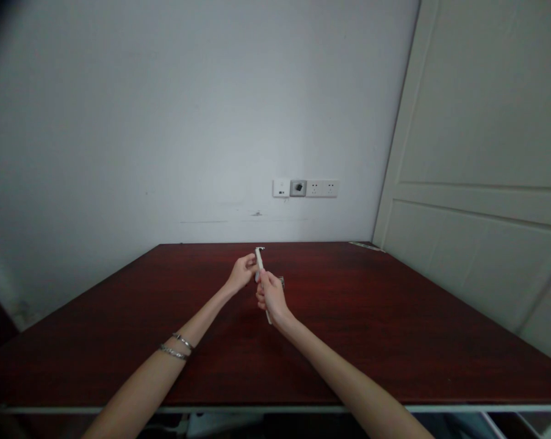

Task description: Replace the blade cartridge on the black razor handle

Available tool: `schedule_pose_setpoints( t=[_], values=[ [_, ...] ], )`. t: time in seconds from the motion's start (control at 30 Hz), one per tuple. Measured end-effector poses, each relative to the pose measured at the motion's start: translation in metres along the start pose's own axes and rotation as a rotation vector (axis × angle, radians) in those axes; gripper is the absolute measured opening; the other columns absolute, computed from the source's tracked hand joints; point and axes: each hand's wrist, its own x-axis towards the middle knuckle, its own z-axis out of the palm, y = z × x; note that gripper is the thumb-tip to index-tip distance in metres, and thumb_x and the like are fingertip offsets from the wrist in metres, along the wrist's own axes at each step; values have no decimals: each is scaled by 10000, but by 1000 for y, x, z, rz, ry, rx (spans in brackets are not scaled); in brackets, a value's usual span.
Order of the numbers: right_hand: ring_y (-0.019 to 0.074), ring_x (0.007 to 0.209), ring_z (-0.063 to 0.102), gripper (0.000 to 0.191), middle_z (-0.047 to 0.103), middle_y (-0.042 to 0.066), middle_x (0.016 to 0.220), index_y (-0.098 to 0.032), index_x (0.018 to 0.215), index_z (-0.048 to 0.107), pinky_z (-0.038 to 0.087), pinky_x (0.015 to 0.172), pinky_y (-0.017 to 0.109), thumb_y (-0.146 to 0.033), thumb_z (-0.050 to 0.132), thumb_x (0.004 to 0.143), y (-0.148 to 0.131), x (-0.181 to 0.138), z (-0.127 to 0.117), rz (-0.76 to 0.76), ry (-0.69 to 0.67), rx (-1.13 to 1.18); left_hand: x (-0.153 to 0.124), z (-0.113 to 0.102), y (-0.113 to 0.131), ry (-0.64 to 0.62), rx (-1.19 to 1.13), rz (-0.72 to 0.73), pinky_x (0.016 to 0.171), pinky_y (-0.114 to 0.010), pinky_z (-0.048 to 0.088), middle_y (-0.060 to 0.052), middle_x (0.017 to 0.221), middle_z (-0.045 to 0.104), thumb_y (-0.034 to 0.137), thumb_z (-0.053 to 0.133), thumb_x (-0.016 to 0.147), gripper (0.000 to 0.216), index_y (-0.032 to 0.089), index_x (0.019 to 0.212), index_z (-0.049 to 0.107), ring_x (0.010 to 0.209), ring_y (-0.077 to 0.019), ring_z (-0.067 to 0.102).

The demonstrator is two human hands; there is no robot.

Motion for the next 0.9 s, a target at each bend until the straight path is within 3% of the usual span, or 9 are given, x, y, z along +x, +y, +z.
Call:
schedule_pose_setpoints(
  t=[0.07,0.17,0.3,0.37,0.47,0.6,0.73,0.9],
  values=[
    [8,316,172,422,278,-127,414,-191,680,431,106,301,125,-579,596,663,-1,-5,-2,7,-24,-67,1,-1,0,1,19,16,611,-214,456,-30,710,642,128,585,661,116,119,776,592,635,-118,589],
    [8,319,206,367,358,-102,467,-177,760,513,129,297,137,-538,568,718,-15,-6,-6,-118,-36,-133,1,-3,-2,-30,63,50,602,-209,452,-29,724,639,158,578,691,146,120,829,602,623,-113,583],
    [27,342,267,453,441,-81,542,-225,1139,531,176,311,156,-449,576,749,-44,6,-19,-321,-40,-256,-1,-6,0,-10,212,108,623,-219,451,-9,706,634,164,542,730,190,139,901,623,626,-118,574],
    [40,377,296,515,427,-76,516,-206,1213,528,207,341,165,-415,588,746,-57,11,-28,-345,-56,-388,-2,-8,5,12,285,152,678,-231,453,-11,748,650,158,533,742,204,156,919,634,686,-130,582],
    [52,420,303,484,401,-67,471,-156,1180,587,223,388,178,-381,586,752,-73,10,-41,-303,-147,-591,-4,-11,13,18,338,213,765,-259,446,-32,856,670,182,541,759,205,168,935,645,788,-156,592],
    [61,455,302,432,441,-51,507,-177,1170,599,223,429,190,-357,554,780,-91,1,-50,-195,-369,-760,-4,-14,15,-18,323,246,840,-288,434,-54,941,675,189,541,770,204,171,939,654,900,-185,596],
    [65,475,292,432,476,-49,534,-191,1172,597,227,456,194,-355,552,775,-103,-1,-49,-242,-341,-814,-2,-15,9,-26,335,257,846,-298,438,-59,968,674,199,546,774,204,173,942,658,902,-187,604],
    [73,497,319,386,514,-33,556,-191,1108,644,247,472,199,-334,565,759,-104,0,-47,-199,-446,-865,-1,-17,4,-14,343,267,864,-310,438,-65,983,675,181,555,767,213,173,954,656,925,-189,606]
  ],
)
